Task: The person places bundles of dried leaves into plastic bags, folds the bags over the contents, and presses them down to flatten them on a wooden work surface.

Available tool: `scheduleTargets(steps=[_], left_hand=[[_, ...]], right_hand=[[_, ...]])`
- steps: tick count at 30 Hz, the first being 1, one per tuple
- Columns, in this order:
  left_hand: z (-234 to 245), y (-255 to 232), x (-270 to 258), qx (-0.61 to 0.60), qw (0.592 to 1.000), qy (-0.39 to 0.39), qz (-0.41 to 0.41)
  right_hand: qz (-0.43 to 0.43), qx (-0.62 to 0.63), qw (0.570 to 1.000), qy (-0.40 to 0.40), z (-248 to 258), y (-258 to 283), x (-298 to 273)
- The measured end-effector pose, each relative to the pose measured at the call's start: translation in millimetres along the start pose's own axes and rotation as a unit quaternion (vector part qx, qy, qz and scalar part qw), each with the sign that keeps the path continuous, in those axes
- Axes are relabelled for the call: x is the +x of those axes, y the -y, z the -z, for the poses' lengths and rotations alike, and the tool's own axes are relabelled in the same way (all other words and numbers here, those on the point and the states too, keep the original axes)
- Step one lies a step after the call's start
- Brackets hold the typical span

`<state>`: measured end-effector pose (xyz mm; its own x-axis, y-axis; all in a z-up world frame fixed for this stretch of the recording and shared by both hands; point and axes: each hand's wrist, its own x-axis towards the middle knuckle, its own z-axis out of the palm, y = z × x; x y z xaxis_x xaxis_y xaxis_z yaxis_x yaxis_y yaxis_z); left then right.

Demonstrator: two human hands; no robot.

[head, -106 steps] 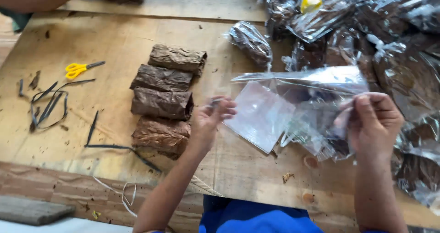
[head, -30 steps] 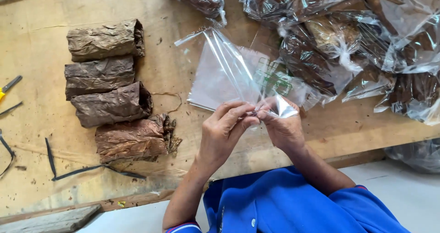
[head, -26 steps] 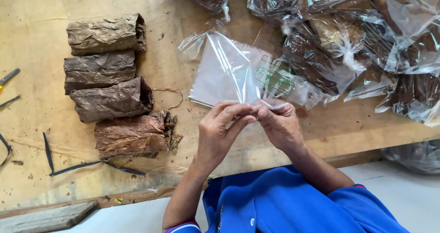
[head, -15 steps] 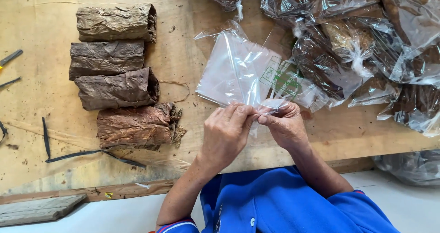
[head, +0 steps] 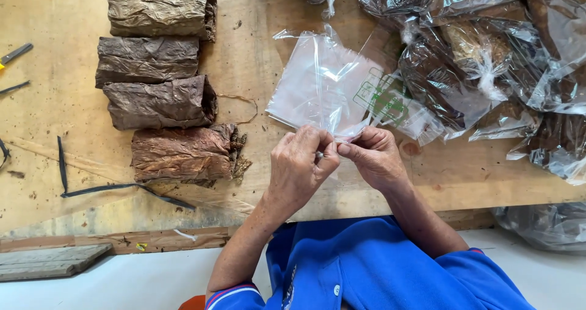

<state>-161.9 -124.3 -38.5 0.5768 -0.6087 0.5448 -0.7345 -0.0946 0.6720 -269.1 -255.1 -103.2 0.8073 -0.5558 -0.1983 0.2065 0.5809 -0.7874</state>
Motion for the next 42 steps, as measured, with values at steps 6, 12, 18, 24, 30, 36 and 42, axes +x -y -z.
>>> scheduleTargets(steps=[6, 12, 18, 24, 30, 36, 42], left_hand=[[10, 4, -1, -0.070, 0.993, 0.037, 0.084], [26, 5, 6, -0.126, 0.984, 0.092, 0.087], [31, -4, 15, -0.118, 0.985, 0.100, 0.079], [21, 4, 9, -0.073, 0.991, 0.069, 0.087], [13, 5, 9, 0.079, 0.997, 0.024, 0.011], [17, 11, 10, 0.087, 0.996, 0.030, 0.010], [30, 20, 9, 0.054, 0.997, 0.024, 0.051]], right_hand=[[-0.016, -0.031, 0.999, 0.003, -29, 17, -6], [0.005, -0.043, 0.999, -0.033, -14, 2, -1], [0.058, -0.137, 0.987, -0.060, -7, -6, -7], [0.049, -0.229, 0.971, -0.043, -17, 6, -12], [0.034, -0.150, 0.988, -0.030, -28, 16, -8], [0.028, -0.146, 0.989, -0.001, -32, 17, -9], [0.029, -0.075, 0.996, 0.026, -8, 6, -7]])
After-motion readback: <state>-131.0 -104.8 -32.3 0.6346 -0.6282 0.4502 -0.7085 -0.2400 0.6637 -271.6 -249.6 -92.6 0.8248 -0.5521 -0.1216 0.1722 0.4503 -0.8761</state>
